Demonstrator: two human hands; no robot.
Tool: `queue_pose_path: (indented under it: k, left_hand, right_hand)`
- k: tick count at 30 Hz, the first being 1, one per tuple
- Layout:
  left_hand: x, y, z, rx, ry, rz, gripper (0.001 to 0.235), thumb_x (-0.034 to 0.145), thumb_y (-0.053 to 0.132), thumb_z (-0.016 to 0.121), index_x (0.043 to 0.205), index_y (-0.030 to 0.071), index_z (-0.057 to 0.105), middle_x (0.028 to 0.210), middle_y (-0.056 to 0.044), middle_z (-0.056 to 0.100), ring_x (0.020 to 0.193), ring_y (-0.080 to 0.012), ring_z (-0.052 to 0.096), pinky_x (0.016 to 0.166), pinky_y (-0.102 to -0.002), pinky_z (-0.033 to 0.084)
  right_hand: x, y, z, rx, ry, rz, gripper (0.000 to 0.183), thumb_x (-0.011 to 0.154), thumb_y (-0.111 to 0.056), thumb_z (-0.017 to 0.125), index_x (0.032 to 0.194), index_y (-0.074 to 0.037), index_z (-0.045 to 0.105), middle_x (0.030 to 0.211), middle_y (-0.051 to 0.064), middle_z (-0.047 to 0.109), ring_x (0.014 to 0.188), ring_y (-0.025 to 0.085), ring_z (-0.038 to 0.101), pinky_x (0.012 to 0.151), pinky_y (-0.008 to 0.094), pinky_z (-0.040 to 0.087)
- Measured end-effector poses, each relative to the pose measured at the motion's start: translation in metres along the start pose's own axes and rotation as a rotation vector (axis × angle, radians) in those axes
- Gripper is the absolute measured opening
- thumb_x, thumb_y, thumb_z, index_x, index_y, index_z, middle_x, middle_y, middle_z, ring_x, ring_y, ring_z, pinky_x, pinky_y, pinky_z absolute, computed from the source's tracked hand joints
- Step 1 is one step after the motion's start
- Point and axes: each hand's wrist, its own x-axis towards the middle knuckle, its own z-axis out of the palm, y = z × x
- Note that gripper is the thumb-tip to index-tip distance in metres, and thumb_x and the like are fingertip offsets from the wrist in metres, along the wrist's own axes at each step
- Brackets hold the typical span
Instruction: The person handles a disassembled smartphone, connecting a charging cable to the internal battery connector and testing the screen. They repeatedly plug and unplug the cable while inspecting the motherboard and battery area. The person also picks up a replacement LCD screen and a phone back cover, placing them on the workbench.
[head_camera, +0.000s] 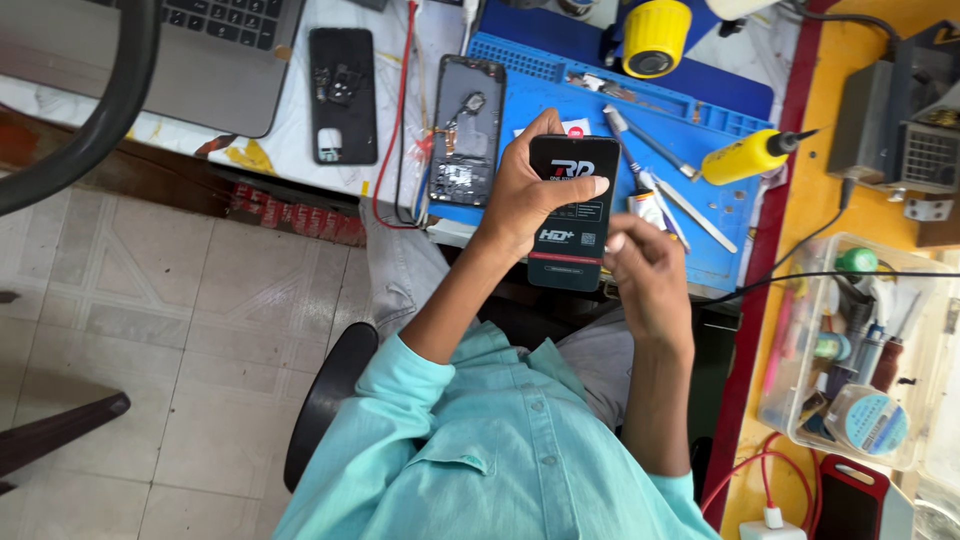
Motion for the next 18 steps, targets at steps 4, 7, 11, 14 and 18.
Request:
queue_pose_path:
  k: [4,7,11,14,18]
  left_hand:
    - [-0.015,0.01,0.0,-0.021,0.072,-0.008,0.04,0.078,-0.002,0.083,0.09,0.012,0.048,0.082,0.001,0.06,0.071,-0.0065,0.061,0.064,-0.025,0.056]
    - [-0.031,0.022,-0.003,-0.021,0.137,-0.005,0.036,0.079,-0.001,0.081,0.091,0.01,0.05,0.083,-0.002,0.064,0.072,-0.0093,0.065,0.063,-0.027,0.058]
    - [-0.059,0.045,-0.014,-0.047,0.239,0.023,0.036,0.081,0.0,0.083,0.098,0.009,0.052,0.088,-0.002,0.064,0.078,-0.01,0.066,0.07,-0.028,0.058]
    - [-0.082,0.056,-0.033,-0.039,0.267,0.036,0.031,0.087,0.002,0.08,0.106,0.006,0.056,0.096,-0.004,0.066,0.088,-0.011,0.066,0.079,-0.027,0.057]
    - [-0.121,0.068,-0.067,-0.092,0.224,0.043,0.036,0.096,0.001,0.075,0.126,0.003,0.055,0.116,-0.007,0.067,0.108,-0.0129,0.065,0.097,-0.028,0.055]
  right_hand:
    - [-0.022,0.008,0.025,-0.222,0.08,-0.061,0.025,0.092,0.005,0.071,0.116,0.006,0.066,0.108,0.01,0.073,0.1,0.012,0.069,0.092,0.024,0.055]
    - [-0.022,0.007,0.036,-0.2,0.122,-0.055,0.023,0.089,0.011,0.073,0.112,0.007,0.07,0.102,0.01,0.075,0.092,0.012,0.07,0.086,0.024,0.056]
    - [-0.022,0.007,0.058,-0.185,0.059,0.003,0.021,0.085,0.014,0.073,0.106,0.008,0.071,0.095,0.011,0.075,0.085,0.014,0.07,0.08,0.025,0.056]
    - [-0.025,0.016,0.075,-0.149,0.011,0.042,0.02,0.083,0.014,0.073,0.102,0.008,0.071,0.094,0.012,0.076,0.085,0.015,0.072,0.081,0.027,0.058]
    - [-0.027,0.033,0.097,-0.083,-0.061,0.082,0.02,0.083,0.015,0.072,0.102,0.007,0.071,0.096,0.013,0.077,0.086,0.016,0.073,0.083,0.028,0.058]
